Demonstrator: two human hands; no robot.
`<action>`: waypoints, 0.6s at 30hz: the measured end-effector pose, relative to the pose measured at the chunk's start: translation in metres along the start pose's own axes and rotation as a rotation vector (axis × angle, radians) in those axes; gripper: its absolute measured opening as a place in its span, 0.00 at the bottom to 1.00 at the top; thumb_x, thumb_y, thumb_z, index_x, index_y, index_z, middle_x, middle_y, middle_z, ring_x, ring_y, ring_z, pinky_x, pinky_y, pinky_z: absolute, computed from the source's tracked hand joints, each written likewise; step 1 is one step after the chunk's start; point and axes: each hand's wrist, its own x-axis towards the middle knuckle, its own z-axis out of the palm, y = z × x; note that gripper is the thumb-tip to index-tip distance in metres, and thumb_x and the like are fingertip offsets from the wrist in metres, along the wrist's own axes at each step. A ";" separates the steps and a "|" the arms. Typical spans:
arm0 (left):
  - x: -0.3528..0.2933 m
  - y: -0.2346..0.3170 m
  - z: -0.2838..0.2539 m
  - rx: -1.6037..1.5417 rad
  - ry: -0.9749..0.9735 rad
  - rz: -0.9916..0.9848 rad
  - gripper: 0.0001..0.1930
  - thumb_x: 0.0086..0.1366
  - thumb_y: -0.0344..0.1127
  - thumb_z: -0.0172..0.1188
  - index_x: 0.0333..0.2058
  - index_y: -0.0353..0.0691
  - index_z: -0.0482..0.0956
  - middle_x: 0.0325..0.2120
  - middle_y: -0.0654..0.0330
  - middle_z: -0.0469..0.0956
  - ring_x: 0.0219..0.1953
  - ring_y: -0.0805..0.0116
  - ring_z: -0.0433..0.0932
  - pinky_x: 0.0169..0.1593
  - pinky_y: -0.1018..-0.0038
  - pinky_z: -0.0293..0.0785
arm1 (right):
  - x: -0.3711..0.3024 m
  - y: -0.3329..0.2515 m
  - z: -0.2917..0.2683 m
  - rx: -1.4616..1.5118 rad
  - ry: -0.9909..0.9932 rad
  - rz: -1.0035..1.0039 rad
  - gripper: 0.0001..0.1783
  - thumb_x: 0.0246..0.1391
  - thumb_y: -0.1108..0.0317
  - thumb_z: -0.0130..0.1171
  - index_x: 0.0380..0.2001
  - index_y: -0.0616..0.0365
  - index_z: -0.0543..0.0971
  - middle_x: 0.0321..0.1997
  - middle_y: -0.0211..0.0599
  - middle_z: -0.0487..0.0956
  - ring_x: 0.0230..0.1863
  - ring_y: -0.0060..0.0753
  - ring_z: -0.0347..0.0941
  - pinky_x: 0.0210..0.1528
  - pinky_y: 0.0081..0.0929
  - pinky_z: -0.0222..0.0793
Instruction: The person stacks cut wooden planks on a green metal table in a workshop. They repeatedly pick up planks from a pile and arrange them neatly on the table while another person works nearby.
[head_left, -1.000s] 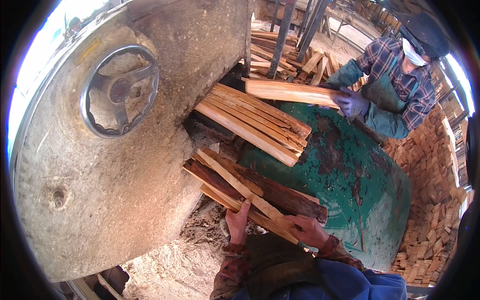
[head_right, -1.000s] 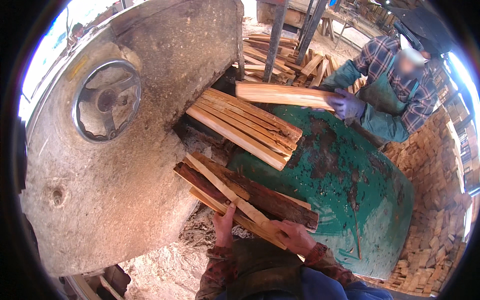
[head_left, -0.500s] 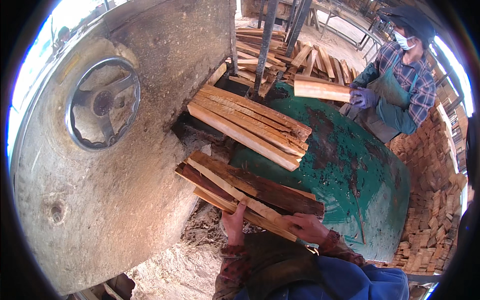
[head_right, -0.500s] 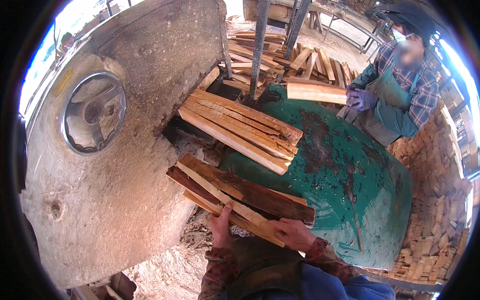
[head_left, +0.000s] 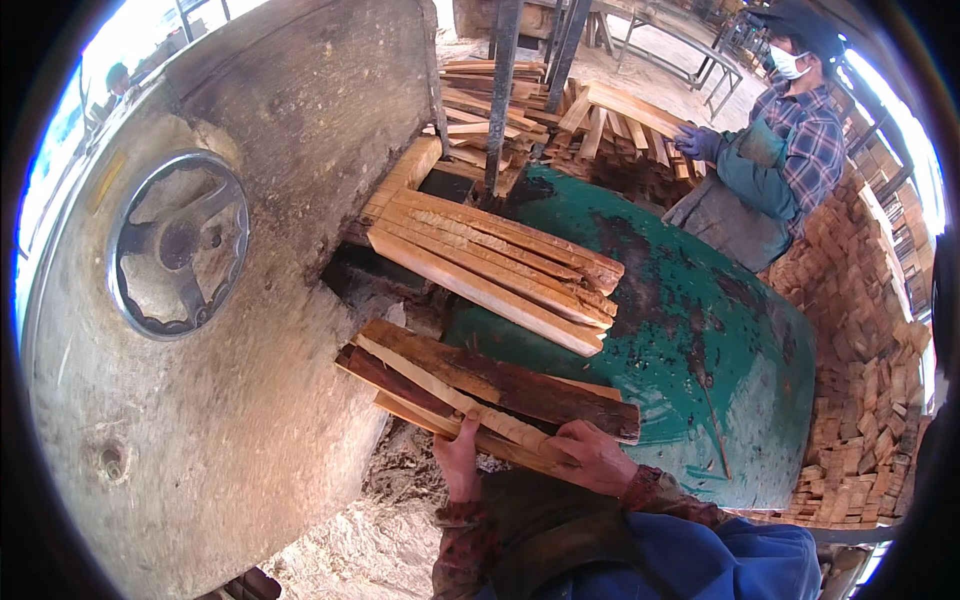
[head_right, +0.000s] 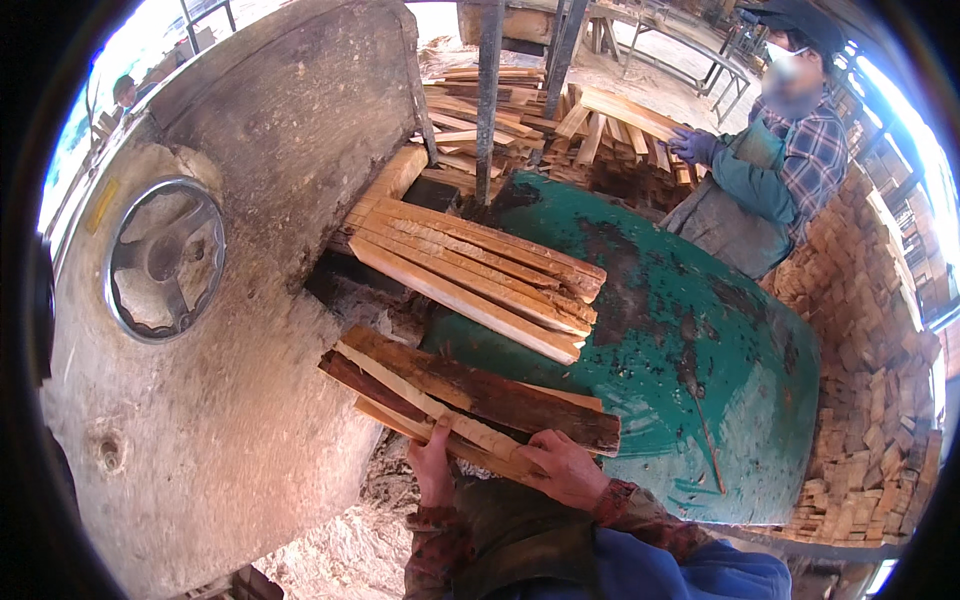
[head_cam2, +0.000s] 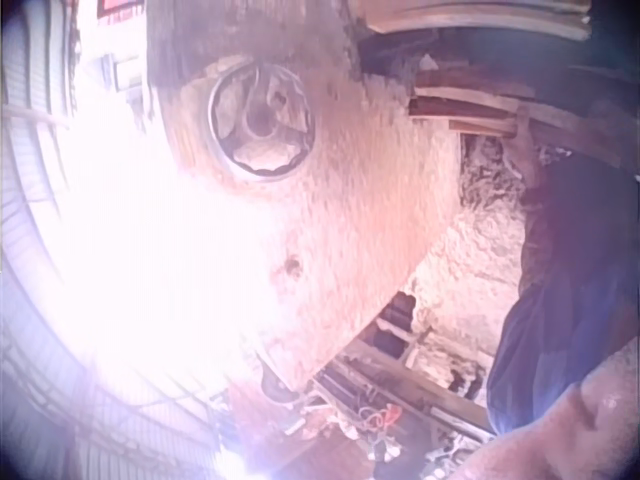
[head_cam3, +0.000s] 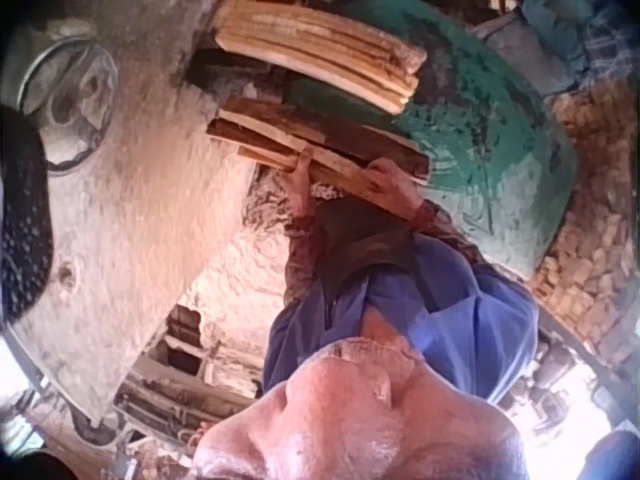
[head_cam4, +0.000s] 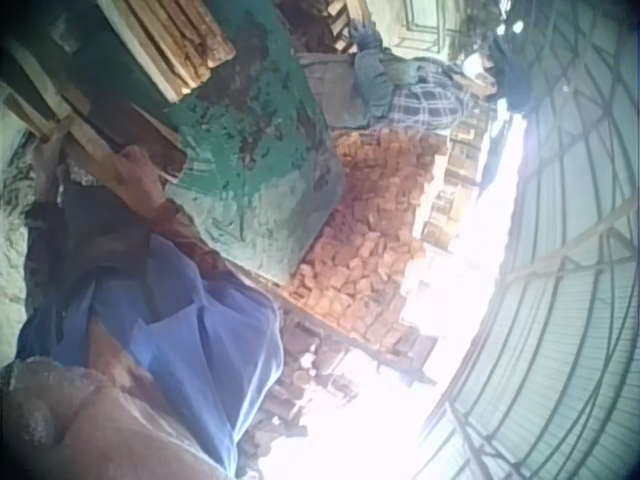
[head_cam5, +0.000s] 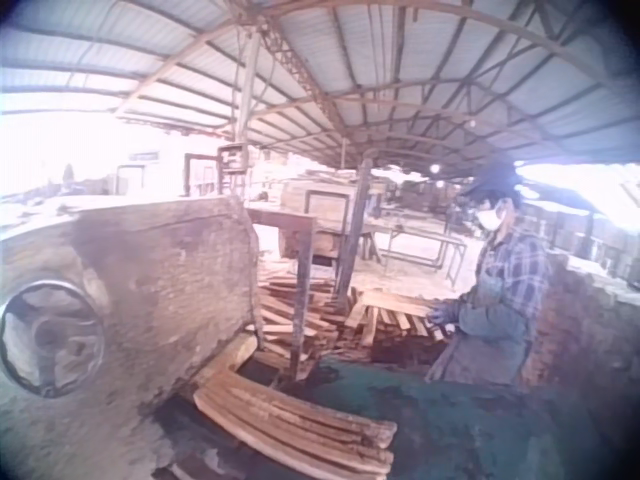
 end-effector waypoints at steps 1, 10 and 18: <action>0.002 -0.003 -0.001 0.020 0.012 0.008 0.29 0.54 0.39 0.71 0.49 0.24 0.74 0.43 0.52 0.80 0.42 0.66 0.77 0.48 0.71 0.73 | 0.000 0.000 0.000 0.008 0.000 0.005 0.23 0.49 0.66 0.64 0.50 0.53 0.76 0.47 0.43 0.71 0.51 0.48 0.69 0.50 0.39 0.70; 0.001 -0.002 -0.001 0.022 0.015 -0.016 0.28 0.54 0.40 0.71 0.48 0.26 0.75 0.42 0.54 0.79 0.41 0.67 0.77 0.46 0.72 0.73 | 0.001 0.004 0.005 0.001 0.023 0.001 0.22 0.47 0.67 0.65 0.48 0.55 0.76 0.46 0.43 0.71 0.50 0.49 0.69 0.49 0.40 0.70; -0.001 0.002 -0.002 0.032 0.003 -0.004 0.27 0.55 0.38 0.69 0.50 0.28 0.73 0.43 0.56 0.78 0.42 0.67 0.76 0.47 0.72 0.72 | 0.012 -0.018 0.008 0.042 0.109 -0.128 0.23 0.46 0.68 0.67 0.48 0.56 0.76 0.46 0.44 0.73 0.48 0.50 0.71 0.48 0.40 0.72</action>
